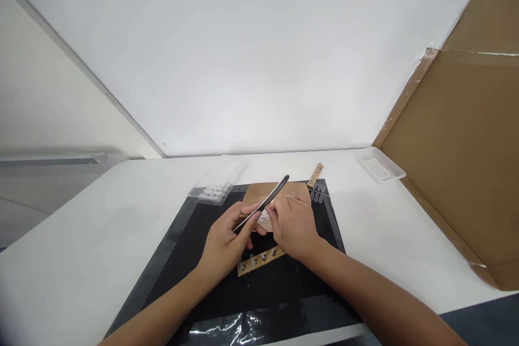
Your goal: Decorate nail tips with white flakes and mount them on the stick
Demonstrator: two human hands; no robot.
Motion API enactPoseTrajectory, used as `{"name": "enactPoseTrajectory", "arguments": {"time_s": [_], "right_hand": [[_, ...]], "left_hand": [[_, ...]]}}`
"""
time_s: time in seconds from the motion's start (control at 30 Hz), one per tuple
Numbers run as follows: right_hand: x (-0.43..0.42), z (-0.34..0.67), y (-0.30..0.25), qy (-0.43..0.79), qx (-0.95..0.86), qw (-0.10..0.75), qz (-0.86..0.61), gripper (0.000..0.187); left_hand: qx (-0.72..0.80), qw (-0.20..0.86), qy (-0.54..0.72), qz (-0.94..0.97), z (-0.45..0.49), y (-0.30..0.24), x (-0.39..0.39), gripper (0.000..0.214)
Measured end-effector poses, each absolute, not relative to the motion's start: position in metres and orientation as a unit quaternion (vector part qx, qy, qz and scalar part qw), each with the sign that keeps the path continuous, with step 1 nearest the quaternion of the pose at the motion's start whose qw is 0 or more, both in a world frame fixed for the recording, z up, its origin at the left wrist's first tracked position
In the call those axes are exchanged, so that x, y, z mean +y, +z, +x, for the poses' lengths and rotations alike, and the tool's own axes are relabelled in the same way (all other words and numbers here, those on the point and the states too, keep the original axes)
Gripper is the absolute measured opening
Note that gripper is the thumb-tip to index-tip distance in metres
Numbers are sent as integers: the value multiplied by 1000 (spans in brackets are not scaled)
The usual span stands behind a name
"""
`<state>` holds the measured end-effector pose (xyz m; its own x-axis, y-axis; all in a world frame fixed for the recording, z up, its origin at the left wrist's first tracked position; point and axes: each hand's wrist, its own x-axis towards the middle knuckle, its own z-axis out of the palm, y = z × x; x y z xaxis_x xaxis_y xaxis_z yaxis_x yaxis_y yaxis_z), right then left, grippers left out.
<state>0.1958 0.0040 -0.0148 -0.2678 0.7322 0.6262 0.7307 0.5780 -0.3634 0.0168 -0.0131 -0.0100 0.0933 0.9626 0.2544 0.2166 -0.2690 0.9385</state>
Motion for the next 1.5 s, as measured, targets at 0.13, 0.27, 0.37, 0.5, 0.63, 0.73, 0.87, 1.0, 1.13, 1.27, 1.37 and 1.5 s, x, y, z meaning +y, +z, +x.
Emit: {"name": "enactPoseTrajectory", "arguments": {"time_s": [0.13, 0.27, 0.37, 0.5, 0.63, 0.73, 0.87, 1.0, 1.13, 1.27, 1.37, 1.5], "right_hand": [[4, 195, -16, -16, -794, 397, -461, 21], [5, 196, -16, -29, -786, 407, -465, 22], [5, 197, -15, -8, -799, 398, -450, 19], [6, 198, -14, -24, -785, 405, -468, 19], [7, 198, -15, -21, -786, 410, -462, 21], [6, 198, -15, -21, -799, 402, -447, 22], [8, 199, -14, -45, -780, 410, -471, 22], [7, 199, -14, -29, -788, 406, -461, 22], [5, 197, -15, -31, -799, 395, -452, 22], [6, 198, -15, -44, -781, 406, -472, 22], [5, 197, -14, -23, -794, 403, -454, 21], [4, 197, -14, -34, -791, 399, -463, 21]], "left_hand": [[467, 384, 486, 631, 17, -9, -14, 30], [476, 377, 482, 632, 17, -7, -15, 30], [475, 380, 484, 629, 17, -7, -14, 30], [475, 379, 481, 631, 17, -7, -13, 30], [473, 381, 481, 632, 17, -8, -14, 30], [472, 386, 482, 629, 18, -8, -14, 30], [473, 380, 483, 632, 18, -7, -14, 30], [473, 381, 483, 631, 17, -8, -14, 30], [468, 388, 484, 630, 17, -8, -14, 30], [472, 381, 480, 634, 16, -8, -15, 29], [471, 385, 482, 631, 16, -9, -15, 30], [469, 386, 485, 629, 18, -8, -14, 30]]}}
